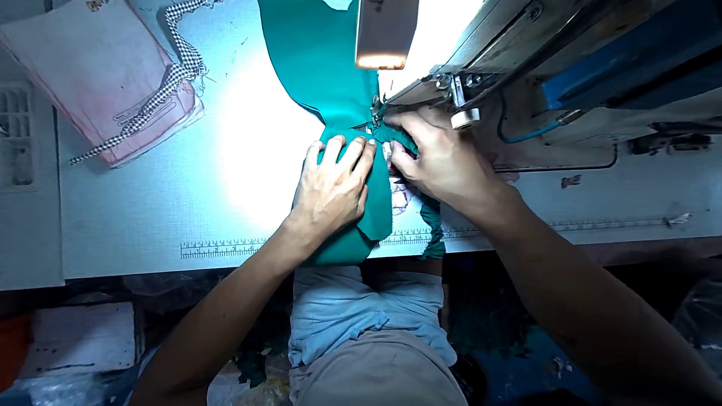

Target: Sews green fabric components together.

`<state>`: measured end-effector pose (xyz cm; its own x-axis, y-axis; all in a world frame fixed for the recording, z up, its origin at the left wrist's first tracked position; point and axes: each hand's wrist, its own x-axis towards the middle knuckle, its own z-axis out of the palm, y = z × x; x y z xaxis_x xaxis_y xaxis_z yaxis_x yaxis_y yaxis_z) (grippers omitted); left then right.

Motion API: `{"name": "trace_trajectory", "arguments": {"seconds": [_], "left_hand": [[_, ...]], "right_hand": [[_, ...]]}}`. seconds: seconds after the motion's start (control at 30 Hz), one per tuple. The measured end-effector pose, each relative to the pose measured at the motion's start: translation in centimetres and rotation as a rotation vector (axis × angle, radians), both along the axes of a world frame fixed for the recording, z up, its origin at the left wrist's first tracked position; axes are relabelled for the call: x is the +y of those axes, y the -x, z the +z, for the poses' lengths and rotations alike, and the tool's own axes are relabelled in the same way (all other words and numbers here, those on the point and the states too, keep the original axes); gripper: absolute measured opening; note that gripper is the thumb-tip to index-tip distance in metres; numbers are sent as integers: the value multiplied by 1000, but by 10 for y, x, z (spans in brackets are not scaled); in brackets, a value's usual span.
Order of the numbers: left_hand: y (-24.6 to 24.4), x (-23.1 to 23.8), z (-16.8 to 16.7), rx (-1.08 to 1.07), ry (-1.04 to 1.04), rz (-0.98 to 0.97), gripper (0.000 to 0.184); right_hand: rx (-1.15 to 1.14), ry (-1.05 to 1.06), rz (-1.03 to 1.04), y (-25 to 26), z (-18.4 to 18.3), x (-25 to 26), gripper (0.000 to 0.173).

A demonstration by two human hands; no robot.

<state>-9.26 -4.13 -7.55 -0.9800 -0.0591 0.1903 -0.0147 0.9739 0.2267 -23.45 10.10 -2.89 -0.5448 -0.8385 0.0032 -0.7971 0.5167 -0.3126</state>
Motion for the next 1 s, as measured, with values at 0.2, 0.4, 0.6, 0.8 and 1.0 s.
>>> {"name": "trace_trajectory", "arguments": {"seconds": [0.2, 0.4, 0.6, 0.8, 1.0], "left_hand": [[0, -2, -1, 12, 8, -18, 56], [3, -14, -2, 23, -50, -87, 56], [6, -19, 5, 44, -166, -71, 71], [12, -23, 4, -36, -175, -62, 57], [12, -24, 5, -54, -168, -53, 58]], "right_hand": [[-261, 143, -166, 8, -6, 0, 33], [-970, 343, -480, -3, 8, -9, 15], [-377, 155, -216, -28, 3, 4, 30], [-186, 88, -153, -35, 4, 7, 33], [-100, 123, -131, -28, -2, 12, 30]]}}
